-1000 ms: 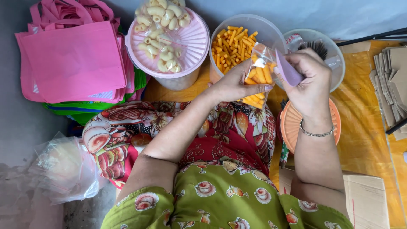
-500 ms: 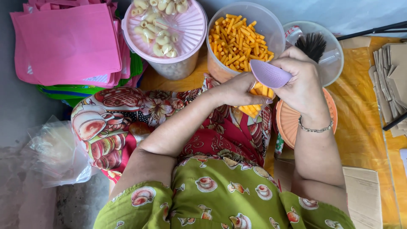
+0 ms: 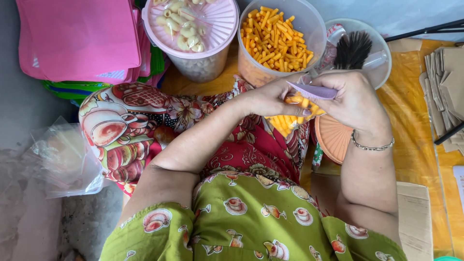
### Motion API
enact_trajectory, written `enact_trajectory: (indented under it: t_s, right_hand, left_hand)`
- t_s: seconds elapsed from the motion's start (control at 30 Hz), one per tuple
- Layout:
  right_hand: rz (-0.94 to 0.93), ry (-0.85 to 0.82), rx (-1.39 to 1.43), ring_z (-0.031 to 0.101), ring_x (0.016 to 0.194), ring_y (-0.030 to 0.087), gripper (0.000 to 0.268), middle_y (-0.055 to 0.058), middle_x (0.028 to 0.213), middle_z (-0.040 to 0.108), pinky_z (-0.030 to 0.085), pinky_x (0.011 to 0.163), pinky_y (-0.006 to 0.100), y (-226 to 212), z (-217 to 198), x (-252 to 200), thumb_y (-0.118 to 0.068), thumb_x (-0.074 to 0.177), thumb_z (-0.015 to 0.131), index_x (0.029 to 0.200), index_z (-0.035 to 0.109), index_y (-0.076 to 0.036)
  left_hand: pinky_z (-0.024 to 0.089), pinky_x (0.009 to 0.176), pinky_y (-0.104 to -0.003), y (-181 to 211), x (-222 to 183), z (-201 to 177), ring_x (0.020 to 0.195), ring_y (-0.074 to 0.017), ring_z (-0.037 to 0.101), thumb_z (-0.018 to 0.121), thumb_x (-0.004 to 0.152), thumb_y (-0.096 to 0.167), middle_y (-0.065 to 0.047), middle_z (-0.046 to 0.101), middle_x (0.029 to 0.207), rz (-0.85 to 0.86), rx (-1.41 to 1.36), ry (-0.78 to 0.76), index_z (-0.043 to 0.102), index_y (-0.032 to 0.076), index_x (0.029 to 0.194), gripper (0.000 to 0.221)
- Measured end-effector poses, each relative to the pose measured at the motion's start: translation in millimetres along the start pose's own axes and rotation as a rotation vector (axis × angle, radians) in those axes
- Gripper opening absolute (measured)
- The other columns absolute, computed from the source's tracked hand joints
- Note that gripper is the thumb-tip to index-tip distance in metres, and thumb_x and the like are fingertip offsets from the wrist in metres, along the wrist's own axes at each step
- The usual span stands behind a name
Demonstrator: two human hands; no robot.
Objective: The person scoops orange snack sticks from a container into small clear plastic bags using a pink scoop, then seals the bags. Later, the person scoops colorful candies from a red bowl into another small bag and seals it.
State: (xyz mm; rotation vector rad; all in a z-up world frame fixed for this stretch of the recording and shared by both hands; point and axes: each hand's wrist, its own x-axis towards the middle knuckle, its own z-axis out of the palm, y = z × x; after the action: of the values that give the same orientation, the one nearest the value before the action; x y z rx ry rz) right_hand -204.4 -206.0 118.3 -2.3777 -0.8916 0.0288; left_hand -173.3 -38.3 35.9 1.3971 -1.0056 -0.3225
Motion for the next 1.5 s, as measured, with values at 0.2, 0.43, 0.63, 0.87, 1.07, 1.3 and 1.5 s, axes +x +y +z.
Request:
enact_trajectory:
  t_s: [0.2,0.43,0.63,0.87,1.07,1.3,1.5]
  right_hand:
    - [-0.105,0.278,0.149,0.056,0.086,0.024,0.009,0.022,0.094,0.059,0.045,0.075,0.03,-11,-4,-15,0.004,0.086,0.061,0.091,0.058,0.011]
    - [0.276,0.663,0.18,0.043,0.078,0.013,0.019,0.005,0.081,0.047,0.036,0.071,0.027,77,9,-75,-0.009,0.096,0.069,0.087,0.054,-0.001]
    - [0.972,0.036,-0.424,0.058,0.07,0.029,0.037,0.008,0.073,0.063,0.041,0.056,0.037,110,75,-68,-0.054,0.074,0.063,0.081,0.067,-0.019]
    - [1.024,-0.147,-0.456,0.058,0.077,0.035,0.021,0.012,0.075,0.062,0.043,0.065,0.04,122,102,-59,-0.034,0.075,0.06,0.075,0.063,-0.013]
    - [0.797,0.232,-0.295,0.051,0.056,0.02,0.017,0.008,0.061,0.056,0.035,0.049,0.032,147,53,-101,-0.025,0.077,0.064,0.079,0.064,-0.008]
    - [0.425,0.412,-0.075,0.044,0.066,0.015,0.014,0.008,0.077,0.053,0.031,0.055,0.026,18,39,-58,-0.005,0.086,0.069,0.085,0.056,0.001]
    - [0.23,0.319,-0.551,0.058,0.071,0.029,0.027,0.007,0.088,0.056,0.043,0.048,0.041,27,92,28,0.003,0.063,0.055,0.089,0.059,-0.004]
  left_hand:
    - [0.032,0.099,-0.025,-8,-6,2,0.109,-0.0106,0.044,0.067,0.08,0.007,-0.002,0.049,0.115,0.064,-0.204,0.057,0.044,0.009,0.115,0.042]
    - [0.04,0.092,-0.024,7,-24,-10,0.102,-0.0103,0.048,0.065,0.081,0.004,-0.001,0.052,0.108,0.033,-0.164,0.173,0.043,0.01,0.113,0.04]
    - [0.041,0.095,-0.029,9,-42,-28,0.108,-0.0144,0.049,0.064,0.083,0.005,-0.005,0.051,0.114,0.087,-0.15,0.304,0.04,0.009,0.116,0.041]
    - [0.043,0.094,-0.028,22,-51,-31,0.105,-0.0127,0.051,0.064,0.083,0.006,-0.005,0.052,0.113,0.141,-0.182,0.341,0.042,0.007,0.116,0.04]
    - [0.043,0.094,-0.028,43,-71,-45,0.107,-0.0141,0.05,0.062,0.084,0.009,-0.006,0.052,0.114,0.136,-0.111,0.39,0.041,0.006,0.114,0.037]
    - [0.047,0.081,-0.023,35,-90,-63,0.091,-0.0094,0.054,0.062,0.082,0.004,-0.003,0.055,0.099,0.068,-0.214,0.546,0.043,0.009,0.107,0.032]
    - [0.051,0.082,-0.027,48,-114,-79,0.093,-0.0151,0.057,0.06,0.082,0.002,-0.006,0.056,0.103,0.067,-0.175,0.658,0.043,0.009,0.109,0.032]
